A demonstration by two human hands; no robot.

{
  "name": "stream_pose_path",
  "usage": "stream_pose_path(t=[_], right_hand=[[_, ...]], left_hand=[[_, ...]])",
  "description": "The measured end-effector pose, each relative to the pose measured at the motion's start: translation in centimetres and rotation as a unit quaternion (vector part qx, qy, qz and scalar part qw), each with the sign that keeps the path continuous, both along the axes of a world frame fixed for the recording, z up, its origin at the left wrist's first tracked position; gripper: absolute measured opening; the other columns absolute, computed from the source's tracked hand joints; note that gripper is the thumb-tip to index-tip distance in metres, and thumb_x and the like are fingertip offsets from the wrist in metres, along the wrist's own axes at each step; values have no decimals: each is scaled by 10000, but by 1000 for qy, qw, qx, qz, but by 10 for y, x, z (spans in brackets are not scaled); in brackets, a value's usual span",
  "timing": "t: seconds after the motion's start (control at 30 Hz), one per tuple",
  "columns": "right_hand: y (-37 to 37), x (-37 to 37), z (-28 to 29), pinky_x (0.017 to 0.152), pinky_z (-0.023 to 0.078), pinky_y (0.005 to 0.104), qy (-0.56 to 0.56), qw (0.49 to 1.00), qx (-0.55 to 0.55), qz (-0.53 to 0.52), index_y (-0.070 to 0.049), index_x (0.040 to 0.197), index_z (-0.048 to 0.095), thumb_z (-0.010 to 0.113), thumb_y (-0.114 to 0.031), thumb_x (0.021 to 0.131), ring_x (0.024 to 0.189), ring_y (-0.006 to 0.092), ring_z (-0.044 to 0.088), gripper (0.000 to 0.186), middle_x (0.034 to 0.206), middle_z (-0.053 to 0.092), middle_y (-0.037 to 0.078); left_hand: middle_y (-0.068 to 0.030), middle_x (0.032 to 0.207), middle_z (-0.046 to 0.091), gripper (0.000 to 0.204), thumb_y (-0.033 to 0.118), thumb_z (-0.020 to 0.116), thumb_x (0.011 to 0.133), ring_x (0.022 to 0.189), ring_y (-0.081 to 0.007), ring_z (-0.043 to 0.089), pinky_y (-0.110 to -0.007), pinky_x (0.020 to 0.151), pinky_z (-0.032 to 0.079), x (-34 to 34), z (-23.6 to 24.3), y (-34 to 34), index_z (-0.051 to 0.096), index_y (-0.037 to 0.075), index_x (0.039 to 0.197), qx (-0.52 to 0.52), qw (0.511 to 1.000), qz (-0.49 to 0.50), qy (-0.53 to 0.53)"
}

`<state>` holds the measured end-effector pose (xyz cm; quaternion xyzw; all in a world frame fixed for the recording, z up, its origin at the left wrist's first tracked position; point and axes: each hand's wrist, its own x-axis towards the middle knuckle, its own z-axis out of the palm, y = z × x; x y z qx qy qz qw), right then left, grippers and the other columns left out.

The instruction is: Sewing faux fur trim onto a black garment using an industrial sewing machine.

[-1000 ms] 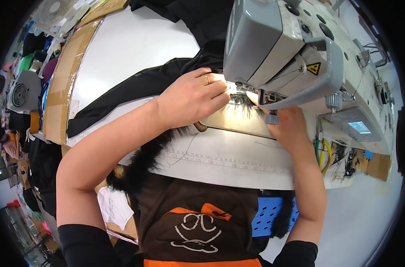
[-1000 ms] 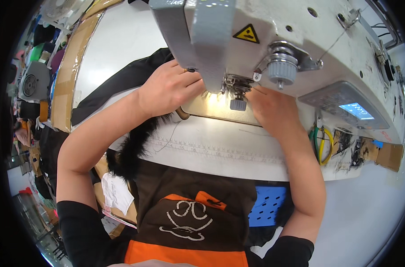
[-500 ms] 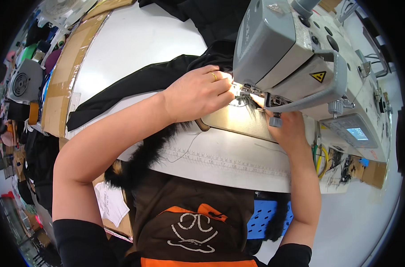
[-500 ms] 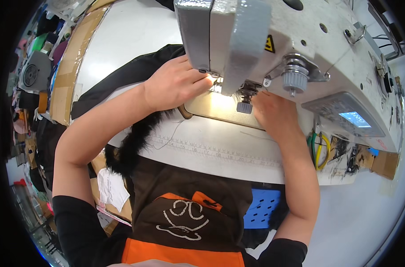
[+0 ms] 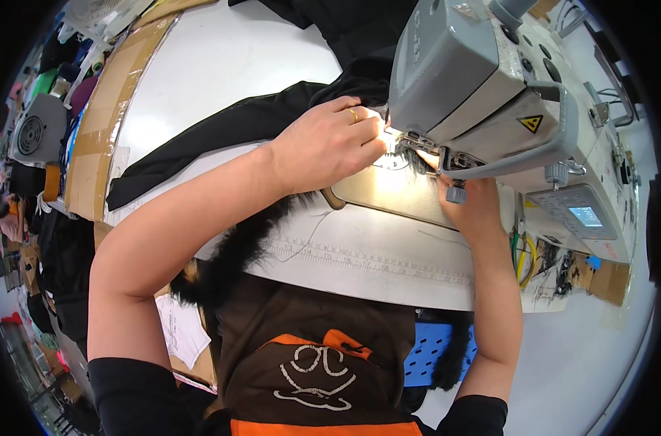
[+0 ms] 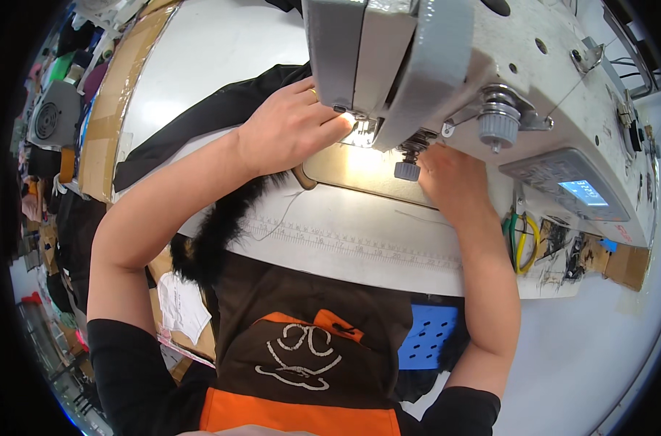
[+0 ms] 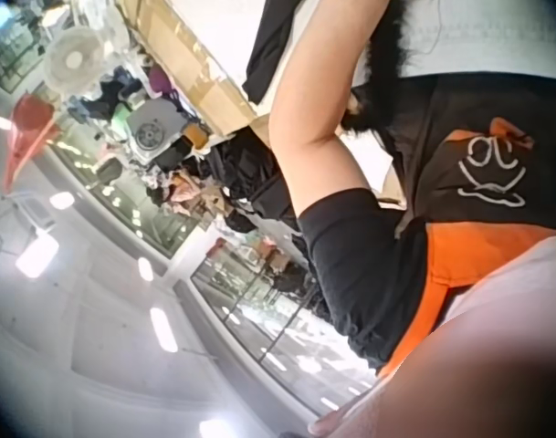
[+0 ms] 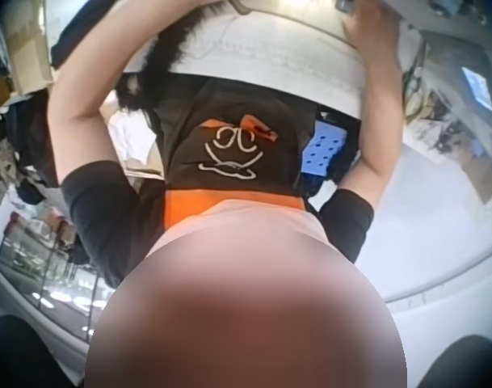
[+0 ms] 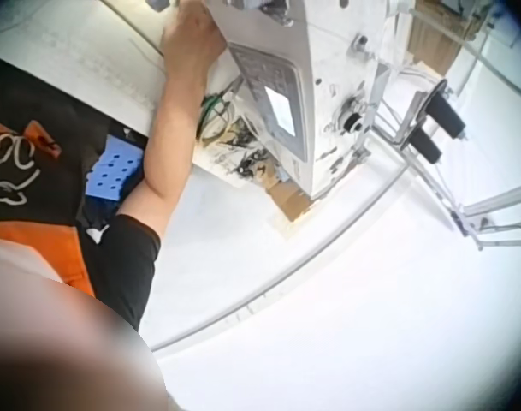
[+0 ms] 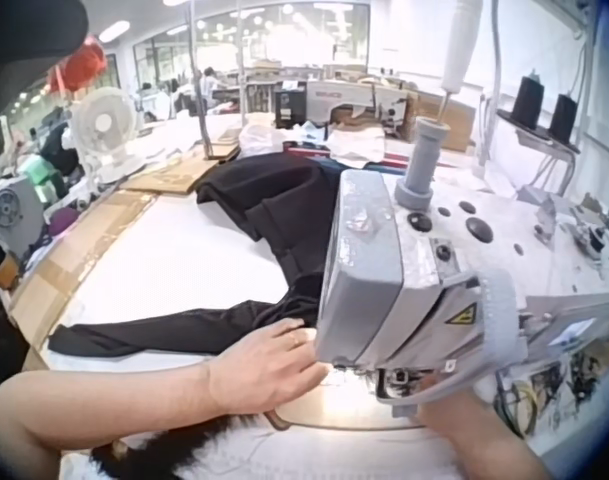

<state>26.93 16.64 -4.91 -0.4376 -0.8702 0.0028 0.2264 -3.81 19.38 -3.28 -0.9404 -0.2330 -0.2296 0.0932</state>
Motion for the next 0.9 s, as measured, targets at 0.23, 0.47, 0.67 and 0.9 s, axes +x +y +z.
stream_pose_path(t=[0.23,0.47,0.67,0.9], right_hand=[[0,7,-7,823,528,469,-37,999,-33,-19,-68,856,603,771,-7,818,874,399,647,183,865,642,130],[-5,-7,20,689,569,484,-7,1000,20,8,-65,826,678,731,-110,835,802,356,704,70,856,705,117],[-14,-6,31,844,549,490,-24,996,-78,40,-112,1141,791,836,-166,833,985,361,700,316,1135,738,112],[-15,-23,21,898,557,419,-15,995,-39,87,-227,1196,798,791,-76,883,1028,279,696,347,1163,747,15]], left_hand=[[-59,1054,670,131,140,673,897,1103,-243,666,-394,1010,524,1,1,1,632,88,1009,22,999,21,-26],[-42,1047,630,194,160,700,859,989,-237,635,-358,851,527,-6,-7,-15,642,95,1033,-62,996,56,-40],[-84,1124,649,362,160,715,781,1053,-266,652,-386,942,559,-6,3,-47,639,34,1112,-41,998,47,-29],[-102,1152,661,306,156,729,818,1095,-295,646,-436,1060,529,-6,4,-43,625,42,1082,-58,995,60,-46]])
